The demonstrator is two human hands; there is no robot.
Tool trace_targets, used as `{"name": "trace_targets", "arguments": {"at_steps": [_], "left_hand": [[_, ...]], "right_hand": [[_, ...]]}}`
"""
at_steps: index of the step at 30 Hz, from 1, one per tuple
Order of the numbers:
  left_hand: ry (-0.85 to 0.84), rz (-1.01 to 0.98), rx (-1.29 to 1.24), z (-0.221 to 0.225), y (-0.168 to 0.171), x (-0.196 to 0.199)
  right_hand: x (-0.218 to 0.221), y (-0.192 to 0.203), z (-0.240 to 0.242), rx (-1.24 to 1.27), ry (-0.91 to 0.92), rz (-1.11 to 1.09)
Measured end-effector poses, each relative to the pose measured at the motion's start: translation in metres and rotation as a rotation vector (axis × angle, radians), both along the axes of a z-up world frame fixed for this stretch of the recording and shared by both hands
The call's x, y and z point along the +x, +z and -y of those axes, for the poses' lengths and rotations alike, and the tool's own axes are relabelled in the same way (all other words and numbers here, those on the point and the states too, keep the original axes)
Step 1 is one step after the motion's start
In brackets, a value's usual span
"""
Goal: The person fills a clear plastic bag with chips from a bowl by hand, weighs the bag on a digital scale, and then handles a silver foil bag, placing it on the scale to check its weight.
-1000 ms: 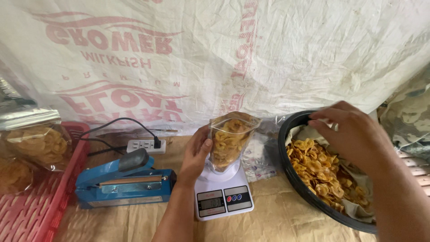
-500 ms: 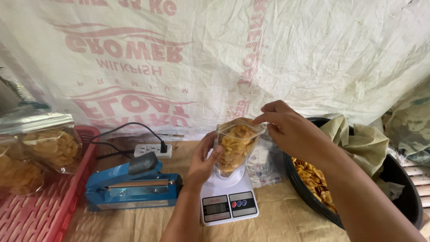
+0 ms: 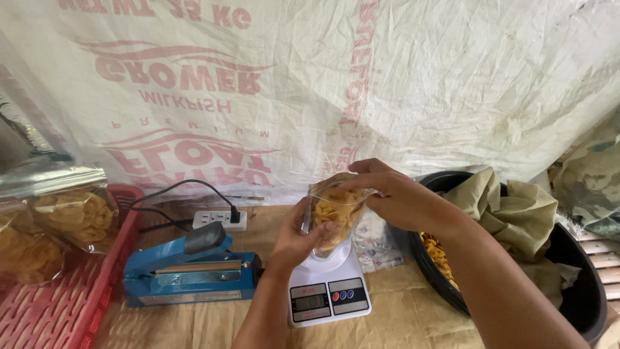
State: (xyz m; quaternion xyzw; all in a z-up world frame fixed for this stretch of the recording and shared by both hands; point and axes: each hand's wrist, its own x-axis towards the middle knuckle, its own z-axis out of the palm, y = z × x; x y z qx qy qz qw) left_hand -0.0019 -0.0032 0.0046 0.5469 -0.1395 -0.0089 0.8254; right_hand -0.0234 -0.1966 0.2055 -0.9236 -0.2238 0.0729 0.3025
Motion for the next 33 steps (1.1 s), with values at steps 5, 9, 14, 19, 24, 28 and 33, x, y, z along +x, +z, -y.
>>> {"name": "trace_targets", "arguments": {"at_steps": [5,9,14,19,24,28,33], "left_hand": [[-0.052,0.092,0.010,-0.002,0.011,-0.006],[-0.100,0.091,-0.021,0.002,0.006,-0.001],[-0.180,0.087,-0.100,-0.004,0.003,0.000],[-0.164,-0.008,-0.103,-0.004,0.007,-0.001],[-0.140,0.069,-0.047,-0.005,0.018,-0.008],[-0.001,0.194,0.194,-0.009,0.029,-0.015],[0.000,0.331,0.193,-0.011,0.069,-0.020]], "right_hand": [[-0.004,-0.009,-0.001,-0.013,0.046,0.055],[-0.012,-0.001,-0.013,-0.128,0.084,0.135],[-0.018,0.013,-0.028,-0.308,0.077,0.366],[-0.014,0.018,-0.017,-0.233,0.082,0.211],[-0.012,-0.008,-0.001,-0.034,0.084,0.165],[-0.020,-0.016,0.013,0.023,0.042,0.161],[-0.027,-0.022,0.021,0.103,-0.059,0.177]]}}
